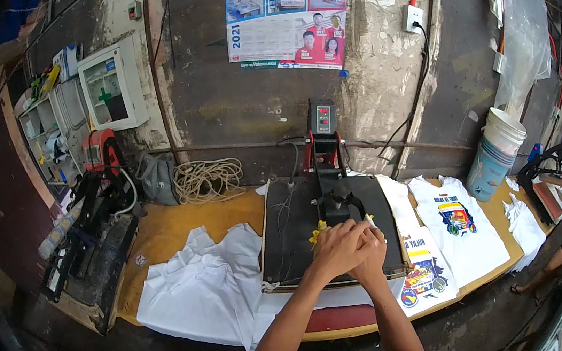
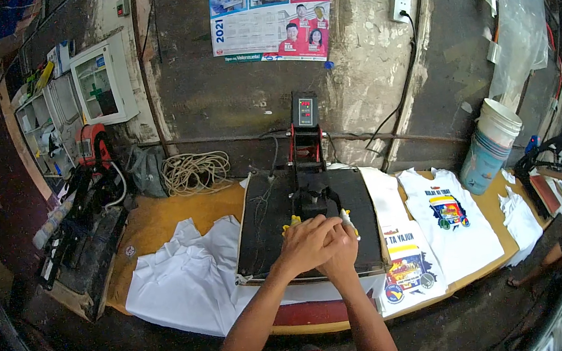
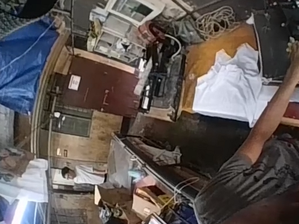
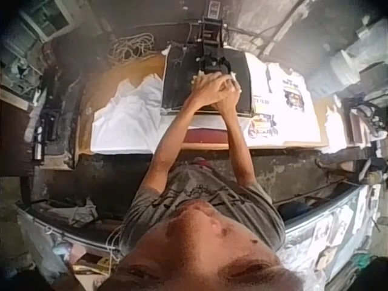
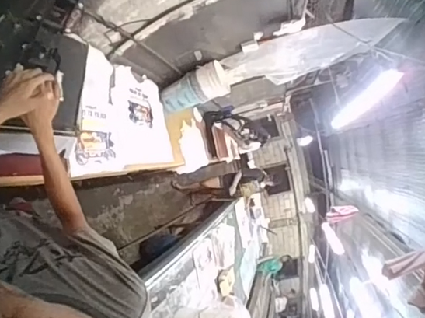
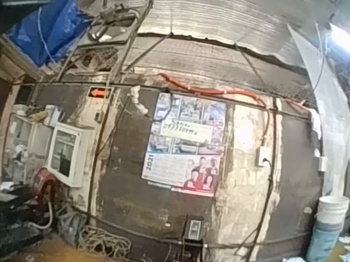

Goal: The person is using a heat press machine to transfer printed designs onto white t-shirts.

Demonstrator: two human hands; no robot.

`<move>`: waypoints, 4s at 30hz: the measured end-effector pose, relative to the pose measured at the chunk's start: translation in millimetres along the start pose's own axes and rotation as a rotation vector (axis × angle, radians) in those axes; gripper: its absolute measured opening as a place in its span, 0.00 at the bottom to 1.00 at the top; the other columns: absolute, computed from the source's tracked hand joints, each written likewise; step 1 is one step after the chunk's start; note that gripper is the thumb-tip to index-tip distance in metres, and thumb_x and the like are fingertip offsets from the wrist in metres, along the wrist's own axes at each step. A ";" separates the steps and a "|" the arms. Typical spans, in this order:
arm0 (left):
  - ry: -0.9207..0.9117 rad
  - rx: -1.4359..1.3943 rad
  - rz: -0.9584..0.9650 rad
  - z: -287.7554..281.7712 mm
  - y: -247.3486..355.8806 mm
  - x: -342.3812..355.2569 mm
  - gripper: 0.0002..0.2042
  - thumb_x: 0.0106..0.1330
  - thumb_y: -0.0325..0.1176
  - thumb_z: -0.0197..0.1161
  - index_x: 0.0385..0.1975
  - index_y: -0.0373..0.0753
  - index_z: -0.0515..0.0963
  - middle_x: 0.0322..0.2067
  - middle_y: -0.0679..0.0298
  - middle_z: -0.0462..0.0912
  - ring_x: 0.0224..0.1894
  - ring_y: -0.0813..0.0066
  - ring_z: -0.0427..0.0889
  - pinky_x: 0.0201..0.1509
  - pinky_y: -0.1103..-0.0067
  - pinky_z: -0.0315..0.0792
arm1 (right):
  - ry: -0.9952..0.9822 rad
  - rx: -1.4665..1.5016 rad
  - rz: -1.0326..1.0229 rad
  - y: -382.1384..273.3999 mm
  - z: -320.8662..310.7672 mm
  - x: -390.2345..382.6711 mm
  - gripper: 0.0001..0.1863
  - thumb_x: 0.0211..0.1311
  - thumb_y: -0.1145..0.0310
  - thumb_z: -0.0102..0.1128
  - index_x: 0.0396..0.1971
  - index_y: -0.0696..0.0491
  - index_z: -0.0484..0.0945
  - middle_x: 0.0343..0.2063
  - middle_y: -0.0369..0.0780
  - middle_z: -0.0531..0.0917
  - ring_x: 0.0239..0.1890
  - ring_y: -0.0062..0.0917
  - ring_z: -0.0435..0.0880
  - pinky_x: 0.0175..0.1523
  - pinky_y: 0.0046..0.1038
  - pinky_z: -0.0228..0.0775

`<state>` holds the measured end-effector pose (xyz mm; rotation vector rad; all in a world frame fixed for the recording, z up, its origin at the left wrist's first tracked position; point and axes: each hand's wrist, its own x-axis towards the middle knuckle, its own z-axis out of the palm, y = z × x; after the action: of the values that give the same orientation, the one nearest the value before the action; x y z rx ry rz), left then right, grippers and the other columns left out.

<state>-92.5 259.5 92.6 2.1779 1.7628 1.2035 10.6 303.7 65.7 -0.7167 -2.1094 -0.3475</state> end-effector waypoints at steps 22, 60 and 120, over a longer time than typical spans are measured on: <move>0.048 0.036 0.008 2.9 0.3 2.3 0.18 0.57 0.43 0.60 0.47 0.44 0.76 0.38 0.59 0.79 0.42 0.56 0.80 0.46 0.63 0.71 | -0.027 -0.035 0.055 2.4 4.7 -4.0 0.13 0.45 0.58 0.62 0.28 0.50 0.79 0.28 0.36 0.80 0.38 0.30 0.78 0.46 0.35 0.67; 0.137 0.108 0.103 6.2 4.1 -2.4 0.16 0.60 0.45 0.60 0.41 0.40 0.76 0.31 0.57 0.77 0.36 0.56 0.79 0.40 0.64 0.70 | -0.088 0.096 0.033 9.0 -2.5 -4.6 0.11 0.47 0.59 0.60 0.29 0.48 0.79 0.29 0.35 0.82 0.36 0.30 0.80 0.44 0.37 0.67; 0.032 0.131 0.059 0.4 5.1 12.9 0.20 0.60 0.48 0.59 0.45 0.42 0.76 0.35 0.62 0.78 0.37 0.64 0.80 0.40 0.70 0.71 | -0.012 0.144 -0.062 24.4 11.6 -6.9 0.09 0.46 0.63 0.58 0.26 0.51 0.79 0.27 0.38 0.79 0.31 0.30 0.78 0.35 0.30 0.66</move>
<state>-87.9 269.1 101.6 2.3100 1.8524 1.1723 21.1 326.2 53.0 -0.5715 -2.1469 -0.2227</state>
